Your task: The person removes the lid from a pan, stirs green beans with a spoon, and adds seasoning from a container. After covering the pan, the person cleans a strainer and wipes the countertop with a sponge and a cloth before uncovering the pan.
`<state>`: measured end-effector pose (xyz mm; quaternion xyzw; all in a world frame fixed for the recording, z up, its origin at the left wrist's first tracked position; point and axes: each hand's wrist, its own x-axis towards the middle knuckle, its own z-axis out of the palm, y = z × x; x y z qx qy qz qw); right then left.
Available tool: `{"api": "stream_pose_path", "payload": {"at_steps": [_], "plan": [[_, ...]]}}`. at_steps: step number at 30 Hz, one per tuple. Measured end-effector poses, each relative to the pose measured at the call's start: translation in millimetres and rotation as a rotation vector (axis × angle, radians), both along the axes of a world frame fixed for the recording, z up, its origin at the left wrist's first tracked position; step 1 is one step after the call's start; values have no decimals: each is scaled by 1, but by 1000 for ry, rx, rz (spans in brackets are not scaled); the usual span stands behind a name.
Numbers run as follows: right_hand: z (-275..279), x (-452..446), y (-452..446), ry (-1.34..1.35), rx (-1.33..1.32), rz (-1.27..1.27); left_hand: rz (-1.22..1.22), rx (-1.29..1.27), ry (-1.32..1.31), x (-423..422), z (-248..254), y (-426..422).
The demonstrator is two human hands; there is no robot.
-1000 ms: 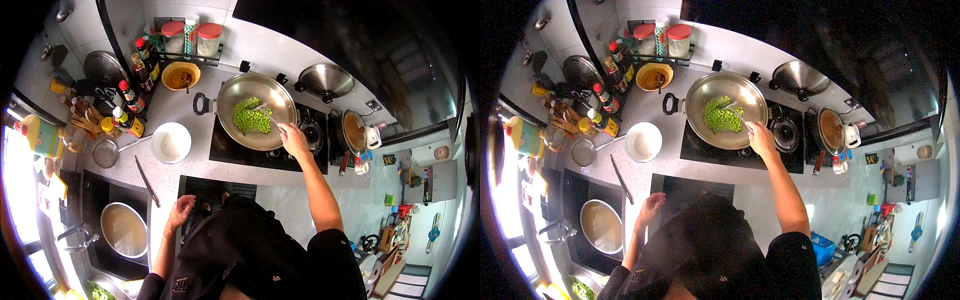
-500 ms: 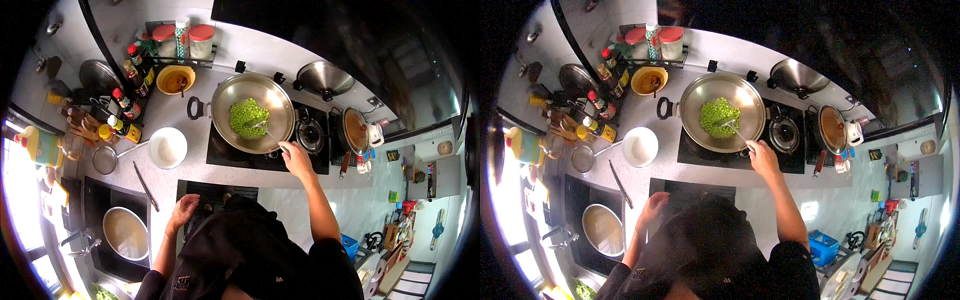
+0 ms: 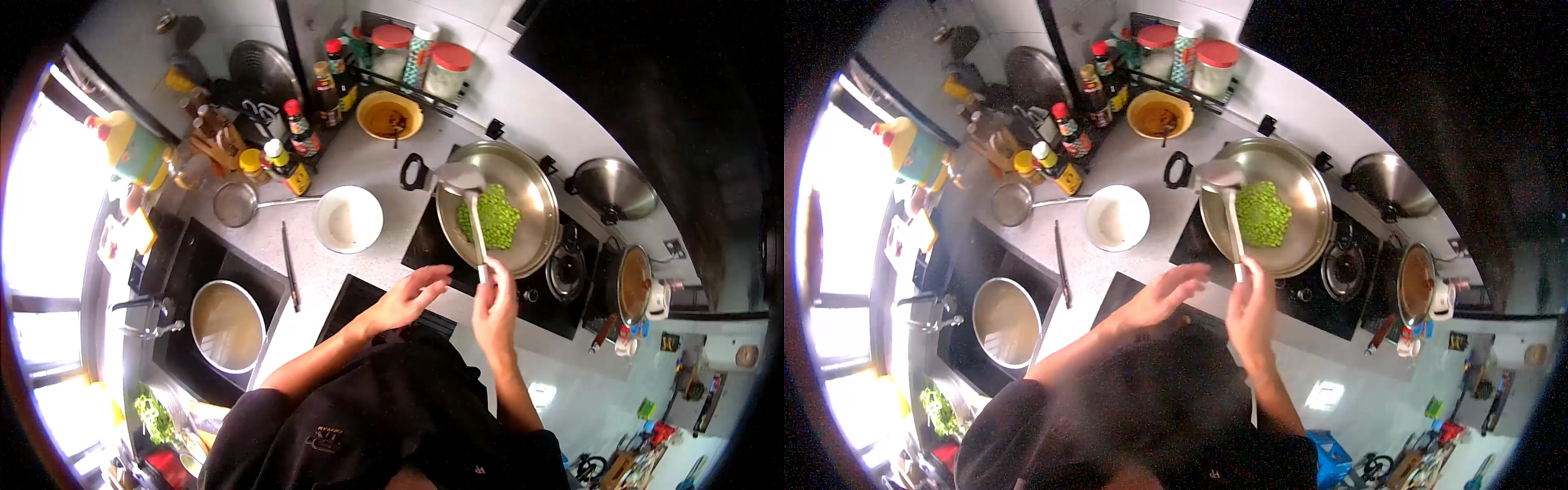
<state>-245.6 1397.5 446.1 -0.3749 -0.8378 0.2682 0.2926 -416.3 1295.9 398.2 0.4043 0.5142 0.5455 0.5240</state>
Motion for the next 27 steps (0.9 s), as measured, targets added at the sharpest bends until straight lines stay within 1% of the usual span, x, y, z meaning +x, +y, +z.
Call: {"api": "stream_pose_path", "payload": {"at_steps": [2,3,4,6,7,8,9,10,11,12,13,14,15,16,17,19,20,21,22,24,26,27], "plan": [[-20,-24,-24,123,-212,71,93,54,-70,1,3,8],[-32,-35,-34,121,-193,127,146,91,-84,0,-1,10],[-32,-48,-45,118,-210,151,205,-20,-55,-4,-1,3],[-43,-61,-56,116,-345,273,307,-167,100,-18,-12,-11],[-37,-65,-56,28,-466,367,372,-187,61,-25,-16,-22],[-26,-65,-52,-36,-283,477,420,-143,44,-36,-29,-36],[-25,-59,-47,-28,-231,446,491,-189,-146,-44,-42,-49],[-23,-51,-40,-20,-176,412,486,-254,-157,-56,-56,-65],[-22,-39,-29,0,-226,357,543,-337,-143,-63,-40,-78],[-25,-25,-16,50,-285,279,486,-339,-70,-75,-77,-101],[-23,-11,-1,45,-294,181,472,-360,-210,-81,-90,-115],[-22,6,15,40,-277,56,470,-456,-128,-82,-64,-120],[-22,25,31,63,-281,-14,502,-526,-131,-81,-64,-124],[-19,45,49,84,-265,-109,491,-512,-93,-85,-82,-128],[-17,58,66,162,-300,-177,510,-532,-97,-91,-117,-136],[-14,89,109,334,-394,-315,480,-498,-66,-94,-118,-131],[-14,104,135,433,-460,-368,459,-506,45,-94,-116,-124],[-19,124,161,561,-512,-399,445,-491,71,-95,-112,-119],[-26,144,187,692,-568,-414,420,-519,156,-95,-102,-114],[-43,176,244,849,-695,-576,358,-503,192,-100,-107,-108],[-53,196,286,947,-735,-645,351,-483,203,-106,-121,-104],[-58,203,305,977,-748,-680,362,-513,204,-106,-119,-99]]}}
